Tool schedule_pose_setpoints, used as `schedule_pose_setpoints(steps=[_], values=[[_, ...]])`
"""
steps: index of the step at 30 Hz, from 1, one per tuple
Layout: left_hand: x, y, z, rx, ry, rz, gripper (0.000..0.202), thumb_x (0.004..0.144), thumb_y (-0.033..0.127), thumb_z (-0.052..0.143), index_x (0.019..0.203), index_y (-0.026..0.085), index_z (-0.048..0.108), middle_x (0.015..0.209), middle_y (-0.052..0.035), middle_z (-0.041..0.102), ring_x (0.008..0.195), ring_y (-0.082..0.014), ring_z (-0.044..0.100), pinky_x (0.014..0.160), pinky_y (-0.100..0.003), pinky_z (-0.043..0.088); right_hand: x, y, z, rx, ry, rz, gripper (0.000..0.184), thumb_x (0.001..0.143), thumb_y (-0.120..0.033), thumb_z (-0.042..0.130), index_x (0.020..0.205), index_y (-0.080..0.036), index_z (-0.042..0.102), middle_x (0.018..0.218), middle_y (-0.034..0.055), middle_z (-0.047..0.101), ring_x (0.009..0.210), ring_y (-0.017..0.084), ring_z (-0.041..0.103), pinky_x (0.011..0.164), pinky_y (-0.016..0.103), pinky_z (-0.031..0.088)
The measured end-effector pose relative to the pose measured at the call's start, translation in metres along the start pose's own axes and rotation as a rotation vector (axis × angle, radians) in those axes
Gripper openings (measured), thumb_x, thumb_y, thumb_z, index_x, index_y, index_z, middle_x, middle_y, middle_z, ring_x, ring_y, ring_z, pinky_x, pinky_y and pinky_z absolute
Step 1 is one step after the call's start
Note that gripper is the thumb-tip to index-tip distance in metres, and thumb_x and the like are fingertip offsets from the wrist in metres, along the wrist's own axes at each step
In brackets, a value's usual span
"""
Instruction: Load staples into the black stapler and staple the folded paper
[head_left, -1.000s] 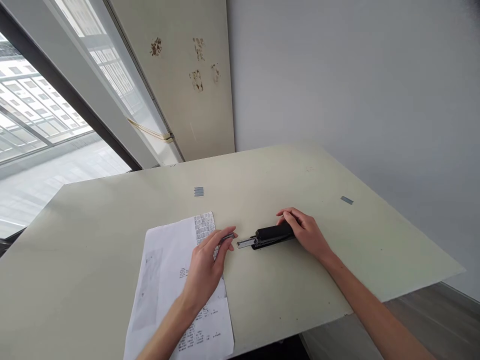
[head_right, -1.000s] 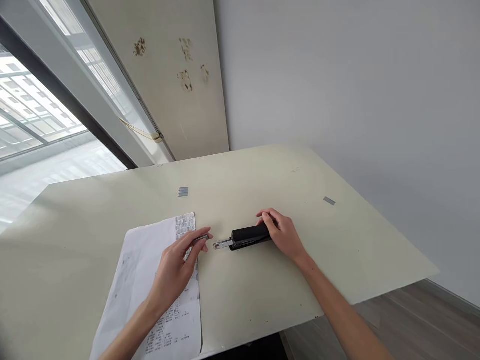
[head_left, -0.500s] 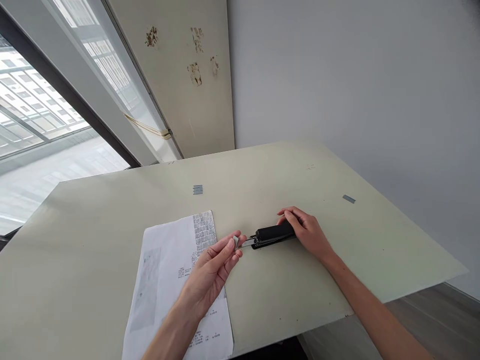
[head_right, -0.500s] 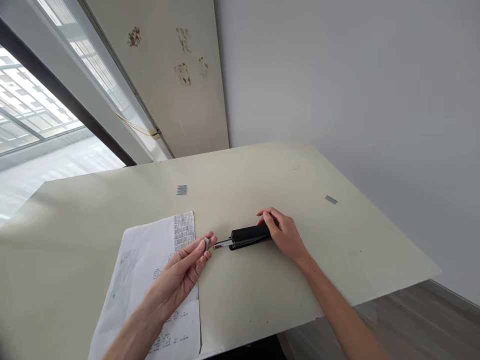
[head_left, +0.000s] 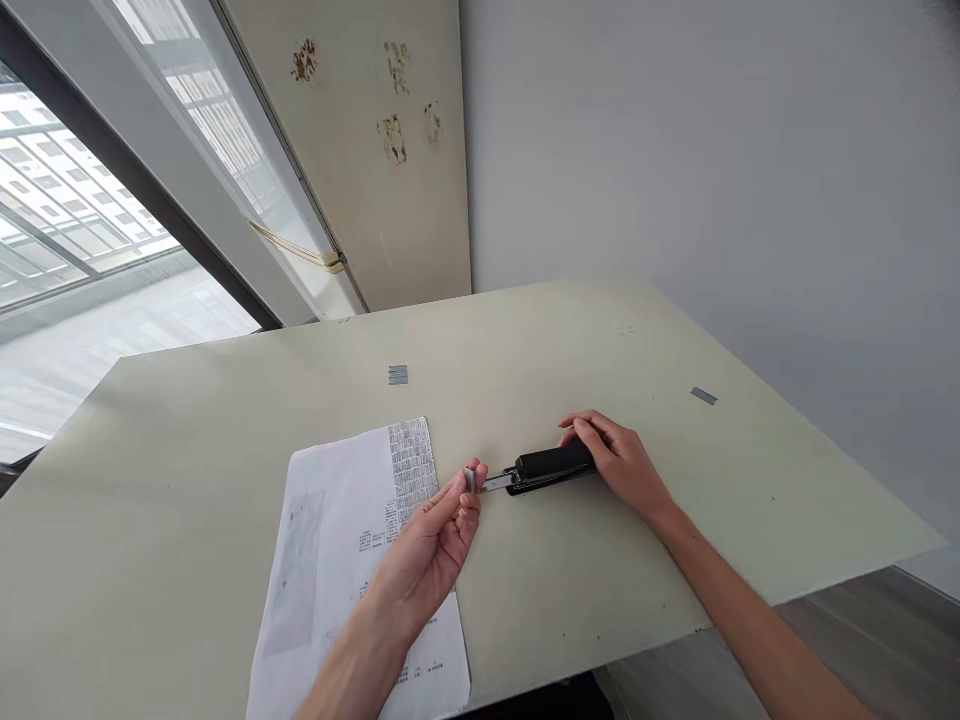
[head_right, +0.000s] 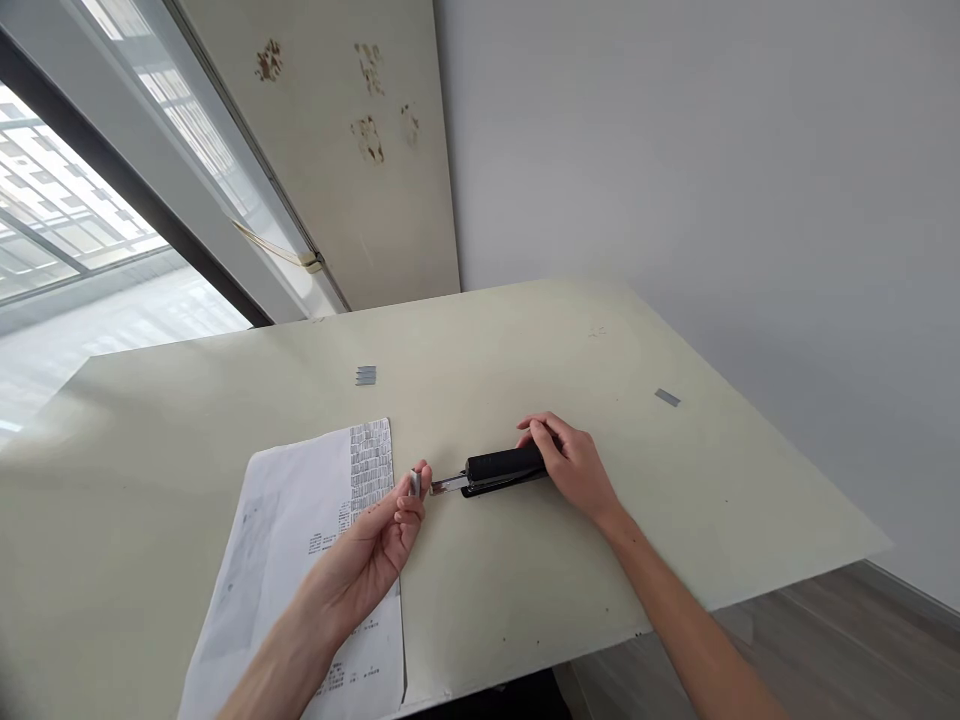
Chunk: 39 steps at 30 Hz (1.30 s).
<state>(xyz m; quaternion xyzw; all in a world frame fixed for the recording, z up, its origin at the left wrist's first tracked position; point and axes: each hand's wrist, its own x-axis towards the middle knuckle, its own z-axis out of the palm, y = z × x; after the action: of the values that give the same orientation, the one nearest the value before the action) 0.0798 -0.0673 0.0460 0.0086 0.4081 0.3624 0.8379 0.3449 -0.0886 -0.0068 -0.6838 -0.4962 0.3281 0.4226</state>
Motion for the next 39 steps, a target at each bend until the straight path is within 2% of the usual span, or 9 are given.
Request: schedule_pose_setpoints(steps=[6,13,20,24,28,31,34,37,39], values=[[-0.003,-0.003,0.0,0.013,0.001,-0.028,0.025,0.099,-0.002,0.059,0.119,0.006,0.071,0.113,-0.0108,0.075,0.067,-0.0039,0.071,0.068,-0.011,0.064,0.001,0.002,0.0,-0.005,0.006,0.002,0.038,0.103,-0.055,0.046,0.101,-0.027,0.072,0.089,0.0041,0.078,0.082,0.025,0.066,0.065,0.034,0.045],[-0.007,-0.008,-0.002,0.181,-0.026,-0.003,0.016,0.096,0.014,0.073,0.111,0.01,0.076,0.111,-0.009,0.075,0.057,-0.0009,0.062,0.062,-0.01,0.061,0.0,0.001,0.0,-0.022,0.007,0.002,0.039,0.102,-0.056,0.046,0.101,-0.027,0.072,0.089,0.0045,0.079,0.078,0.025,0.065,0.064,0.035,0.045],[-0.005,-0.006,-0.012,0.235,-0.104,0.069,0.014,0.092,0.022,0.08,0.102,0.014,0.077,0.111,-0.0074,0.071,0.07,-0.0046,0.06,0.073,-0.017,0.059,0.0,0.001,0.0,-0.025,0.006,0.008,0.038,0.102,-0.055,0.046,0.1,-0.027,0.071,0.089,0.0038,0.079,0.08,0.024,0.066,0.065,0.034,0.045],[-0.006,-0.008,-0.013,0.29,-0.126,0.093,0.019,0.091,0.033,0.081,0.094,0.017,0.072,0.11,-0.0045,0.067,0.074,-0.0063,0.057,0.078,-0.023,0.056,-0.001,0.001,-0.001,-0.022,0.003,-0.001,0.038,0.102,-0.055,0.046,0.1,-0.027,0.071,0.088,0.0046,0.079,0.078,0.025,0.065,0.064,0.035,0.045],[-0.011,-0.01,-0.011,0.504,-0.129,0.208,0.03,0.091,0.048,0.078,0.101,0.02,0.07,0.092,-0.0001,0.061,0.064,-0.0069,0.048,0.065,-0.022,0.05,-0.001,-0.001,-0.001,-0.026,0.007,0.007,0.038,0.102,-0.055,0.046,0.1,-0.027,0.072,0.089,0.0039,0.079,0.077,0.024,0.065,0.064,0.034,0.045],[-0.015,-0.009,-0.009,0.637,-0.086,0.294,0.039,0.092,0.054,0.074,0.113,0.021,0.071,0.088,0.0005,0.057,0.061,-0.0081,0.041,0.059,-0.023,0.046,-0.001,-0.002,-0.001,-0.022,0.01,0.006,0.038,0.102,-0.056,0.046,0.099,-0.027,0.071,0.088,0.0041,0.079,0.079,0.024,0.065,0.066,0.034,0.046],[-0.015,-0.007,-0.012,0.725,-0.051,0.343,0.045,0.092,0.052,0.073,0.124,0.02,0.07,0.093,-0.0016,0.058,0.065,-0.0099,0.044,0.067,-0.026,0.047,-0.001,-0.002,-0.001,-0.023,0.009,0.004,0.039,0.102,-0.057,0.046,0.099,-0.027,0.071,0.088,0.0049,0.078,0.08,0.025,0.066,0.066,0.035,0.046],[-0.013,-0.004,-0.017,0.856,-0.023,0.378,0.048,0.094,0.051,0.071,0.13,0.018,0.07,0.083,-0.0007,0.059,0.073,-0.0132,0.052,0.08,-0.029,0.047,-0.001,0.0,0.0,-0.026,0.004,0.009,0.039,0.102,-0.056,0.046,0.099,-0.027,0.071,0.089,0.0047,0.078,0.082,0.026,0.066,0.068,0.035,0.047],[-0.01,-0.003,-0.022,0.957,-0.02,0.41,0.048,0.096,0.051,0.067,0.13,0.018,0.07,0.076,0.0001,0.06,0.072,-0.0145,0.054,0.081,-0.03,0.046,-0.001,0.002,0.0,-0.026,0.002,0.011,0.039,0.103,-0.056,0.045,0.099,-0.027,0.071,0.089,0.0047,0.079,0.083,0.026,0.066,0.069,0.036,0.047]])
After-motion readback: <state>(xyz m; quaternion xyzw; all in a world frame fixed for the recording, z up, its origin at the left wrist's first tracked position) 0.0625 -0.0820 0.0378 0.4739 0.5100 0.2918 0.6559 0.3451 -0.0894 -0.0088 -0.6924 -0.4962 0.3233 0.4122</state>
